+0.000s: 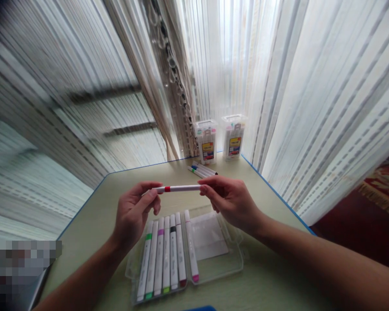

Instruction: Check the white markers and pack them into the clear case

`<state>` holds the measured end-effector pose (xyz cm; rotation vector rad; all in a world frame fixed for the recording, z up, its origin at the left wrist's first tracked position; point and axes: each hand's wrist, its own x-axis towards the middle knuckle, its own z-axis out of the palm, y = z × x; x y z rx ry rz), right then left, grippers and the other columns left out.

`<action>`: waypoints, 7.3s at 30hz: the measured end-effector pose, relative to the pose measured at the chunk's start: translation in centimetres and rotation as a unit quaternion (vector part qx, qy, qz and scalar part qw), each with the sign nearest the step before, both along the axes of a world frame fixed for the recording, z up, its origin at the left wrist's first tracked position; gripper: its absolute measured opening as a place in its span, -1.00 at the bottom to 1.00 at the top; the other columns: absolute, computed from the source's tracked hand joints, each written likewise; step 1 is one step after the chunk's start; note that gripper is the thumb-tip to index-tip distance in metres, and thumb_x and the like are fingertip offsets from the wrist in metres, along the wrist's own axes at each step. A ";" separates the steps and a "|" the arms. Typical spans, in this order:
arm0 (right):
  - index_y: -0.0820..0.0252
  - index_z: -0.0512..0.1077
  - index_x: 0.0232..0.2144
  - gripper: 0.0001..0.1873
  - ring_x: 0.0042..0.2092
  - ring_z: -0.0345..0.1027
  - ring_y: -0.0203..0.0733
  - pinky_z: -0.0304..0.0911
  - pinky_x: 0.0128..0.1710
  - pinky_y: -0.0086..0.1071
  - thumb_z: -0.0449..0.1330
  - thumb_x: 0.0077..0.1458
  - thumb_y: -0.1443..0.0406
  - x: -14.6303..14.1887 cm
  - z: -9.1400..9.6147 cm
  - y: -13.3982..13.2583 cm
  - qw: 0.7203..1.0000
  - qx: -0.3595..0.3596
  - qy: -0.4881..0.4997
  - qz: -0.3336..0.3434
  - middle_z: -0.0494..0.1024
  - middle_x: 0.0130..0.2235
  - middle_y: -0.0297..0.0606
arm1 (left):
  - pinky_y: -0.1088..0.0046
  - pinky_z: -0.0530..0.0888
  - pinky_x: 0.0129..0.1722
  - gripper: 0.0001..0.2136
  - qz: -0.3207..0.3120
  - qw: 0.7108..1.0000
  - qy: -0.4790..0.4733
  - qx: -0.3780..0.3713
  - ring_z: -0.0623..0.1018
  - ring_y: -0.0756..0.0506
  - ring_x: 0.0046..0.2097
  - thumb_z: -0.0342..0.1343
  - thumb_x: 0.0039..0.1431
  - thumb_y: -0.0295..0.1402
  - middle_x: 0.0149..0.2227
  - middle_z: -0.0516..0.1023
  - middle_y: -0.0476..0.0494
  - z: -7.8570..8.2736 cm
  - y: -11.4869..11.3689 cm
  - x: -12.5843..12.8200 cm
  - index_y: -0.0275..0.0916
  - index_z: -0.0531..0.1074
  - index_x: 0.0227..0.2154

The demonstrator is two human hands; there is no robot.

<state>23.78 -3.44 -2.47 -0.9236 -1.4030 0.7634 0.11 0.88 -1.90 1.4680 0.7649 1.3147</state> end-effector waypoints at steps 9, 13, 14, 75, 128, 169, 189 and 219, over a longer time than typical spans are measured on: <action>0.25 0.57 -0.17 -0.78 -0.63 0.32 -0.39 0.24 -0.68 -0.53 0.32 0.18 0.23 0.1 0.1 -0.3 1.000 -0.002 -0.021 0.004 0.49 -0.57 -0.38 | 0.58 0.36 -0.59 -0.79 0.006 0.997 -0.050 -0.058 0.40 0.10 -0.54 0.29 0.16 -0.30 -0.40 0.53 -0.05 0.4 0.1 0.4 -0.28 0.59 -0.18; 0.26 0.55 -0.17 -0.77 -0.62 0.30 -0.38 0.23 -0.65 -0.52 0.30 0.20 0.21 0.3 -0.2 0.1 0.996 -0.005 -0.084 0.000 0.44 -0.59 -0.41 | 0.59 0.36 -0.57 -0.81 0.002 0.996 -0.071 -0.060 0.39 0.10 -0.54 0.32 0.13 -0.34 -0.49 0.49 -0.02 0.6 -0.1 0.4 -0.29 0.60 -0.20; 0.26 0.55 -0.18 -0.78 -0.61 0.30 -0.38 0.23 -0.64 -0.52 0.29 0.20 0.22 0.3 -0.2 0.2 0.994 -0.004 -0.109 -0.004 0.45 -0.58 -0.40 | 0.60 0.36 -0.57 -0.81 0.000 0.996 -0.070 -0.053 0.39 0.10 -0.55 0.32 0.13 -0.35 -0.52 0.47 0.00 0.7 -0.2 0.4 -0.29 0.60 -0.20; 0.26 0.37 0.08 -0.63 -0.56 0.18 -0.44 0.14 -0.58 -0.49 0.18 0.26 0.25 0.8 1.1 0.0 0.981 0.060 -0.180 0.031 0.53 -0.32 -0.28 | 0.58 0.23 -0.63 -0.97 -0.014 0.916 -0.239 -0.323 0.25 0.10 -0.61 0.13 0.13 -0.50 -0.54 0.30 0.05 3.4 -0.7 0.6 -0.28 0.40 -0.38; 0.25 0.60 -0.05 -0.60 -0.54 0.35 -0.29 0.20 -0.43 -0.39 0.17 0.07 0.33 -2.2 1.6 -7.9 0.882 -0.120 -0.452 -0.049 0.56 -0.53 -0.38 | 0.38 0.48 -0.09 -0.77 -0.054 0.898 0.404 0.166 0.62 -0.11 -0.16 0.04 0.29 -0.45 -0.20 0.69 -0.20 2.2 -1.0 2.5 -0.33 0.62 -0.24; 0.27 0.47 0.05 -0.67 -0.30 0.42 -0.14 0.37 -0.31 -0.29 0.08 0.31 0.31 -1.5 -0.9 -9.4 0.855 0.036 -0.518 0.004 0.50 -0.31 -0.14 | 0.27 0.46 0.05 -0.72 -0.110 0.832 0.468 0.277 0.53 -0.19 -0.05 0.01 0.22 -0.53 -0.10 0.60 -0.30 -0.2 -0.5 2.3 -0.38 0.62 -0.16; 0.30 0.41 0.04 -0.67 -0.27 0.39 -0.14 0.37 -0.26 -0.28 0.06 0.26 0.38 -1.6 -1.3 -9.0 0.890 0.017 -0.455 0.016 0.47 -0.29 -0.16 | 0.26 0.44 0.10 -0.73 -0.120 0.839 0.465 0.255 0.52 -0.20 -0.02 0.01 0.22 -0.53 -0.11 0.60 -0.29 -0.4 -0.7 2.6 -0.37 0.61 -0.19; 0.25 0.52 -0.22 -0.82 -0.37 0.37 -0.26 0.28 -0.32 -0.40 0.12 0.28 0.31 -0.3 1.5 -6.3 0.911 0.038 -0.402 -0.083 0.48 -0.41 -0.28 | 0.30 0.46 0.02 -0.77 -0.052 0.906 0.392 0.154 0.58 -0.16 -0.09 0.02 0.19 -0.53 -0.18 0.61 -0.23 -0.2 -0.6 1.6 -0.34 0.60 -0.25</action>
